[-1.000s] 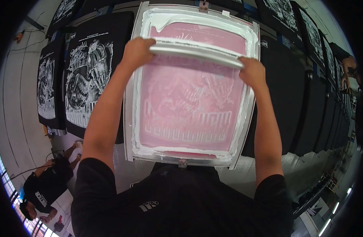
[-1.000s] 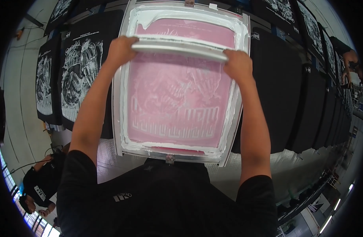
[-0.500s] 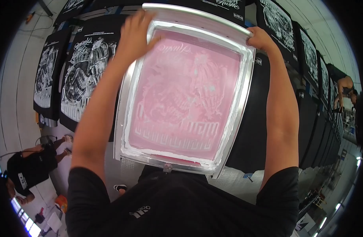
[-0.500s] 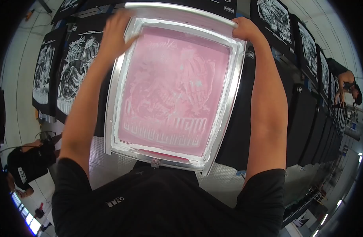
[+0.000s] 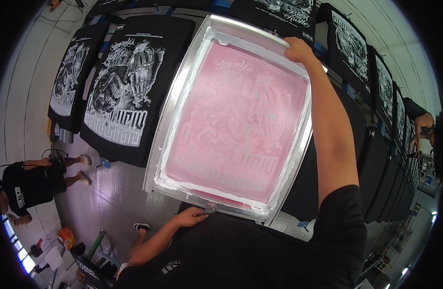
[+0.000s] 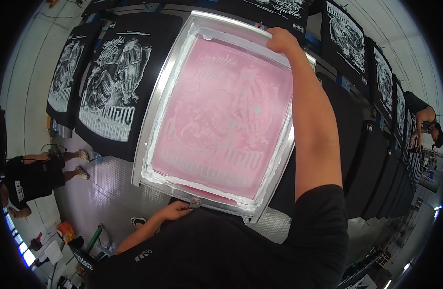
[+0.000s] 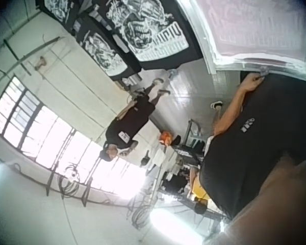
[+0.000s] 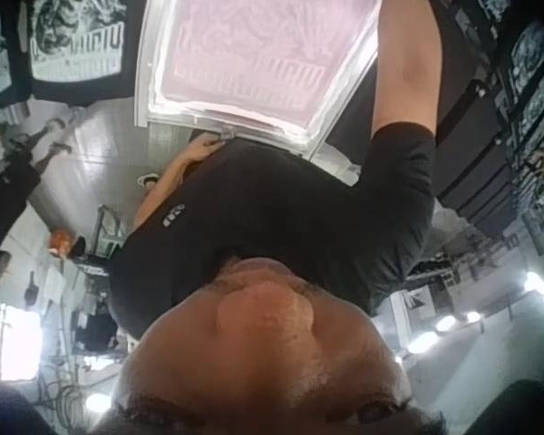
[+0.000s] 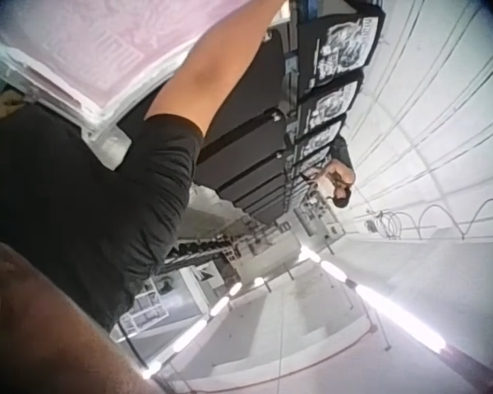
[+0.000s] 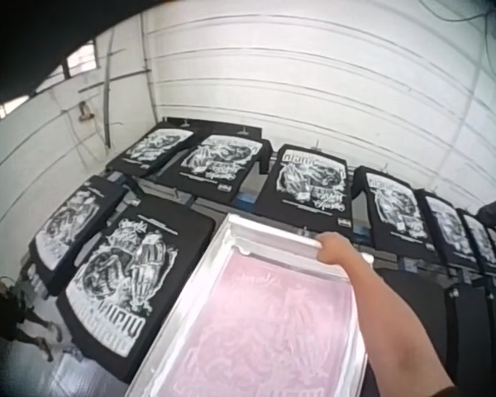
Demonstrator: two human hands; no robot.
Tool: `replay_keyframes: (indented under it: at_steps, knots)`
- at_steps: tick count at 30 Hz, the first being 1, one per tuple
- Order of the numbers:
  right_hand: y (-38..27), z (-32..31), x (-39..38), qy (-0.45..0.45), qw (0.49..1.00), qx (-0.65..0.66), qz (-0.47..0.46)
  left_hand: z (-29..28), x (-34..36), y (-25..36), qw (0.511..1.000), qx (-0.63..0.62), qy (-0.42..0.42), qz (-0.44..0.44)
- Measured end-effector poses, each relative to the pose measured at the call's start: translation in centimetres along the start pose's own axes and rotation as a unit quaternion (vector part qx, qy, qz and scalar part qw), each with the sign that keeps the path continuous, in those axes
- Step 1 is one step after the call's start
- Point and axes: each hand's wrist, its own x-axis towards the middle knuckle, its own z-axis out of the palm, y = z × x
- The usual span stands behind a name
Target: Manually screen printing white ink designs onto black t-shirts using a squeegee and frame.
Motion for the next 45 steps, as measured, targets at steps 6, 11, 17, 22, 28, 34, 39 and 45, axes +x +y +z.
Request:
replay_keyframes:
  at_steps: [6,11,17,22,28,34,39,45]
  knots:
    - [-4.5,1.5,-8.4,-0.011,1.0,-0.008,-0.024,-0.7,0.3,0.5,0.988,0.092,0.017,0.121]
    - [-12.0,5.2,-25.7,-0.092,0.995,0.038,-0.021,-0.4,1.5,-0.4,0.982,0.095,0.006,0.165]
    - [-23.7,10.2,-46.3,-0.004,0.999,0.052,-0.009,-0.1,1.1,0.3,0.984,0.131,0.014,0.121]
    - [-26.8,11.3,-50.8,-0.013,0.998,0.062,0.008,1.1,-0.4,2.2,0.96,0.253,0.096,0.069]
    - [-22.1,8.3,-50.7,0.072,0.997,0.012,-0.019,2.1,-1.4,2.4,0.943,0.289,0.155,0.049]
    - [-11.6,8.2,-52.6,-0.025,0.969,0.215,0.118,-5.0,-8.7,2.2,0.828,0.203,0.502,0.143]
    - [-8.5,12.3,-50.7,-0.004,0.796,0.572,0.197,-16.7,-4.4,3.8,0.776,0.138,0.578,0.21]
    - [-7.5,11.3,-51.2,0.07,0.754,0.623,0.196,-14.8,-3.7,3.7,0.83,-0.045,0.503,0.238]
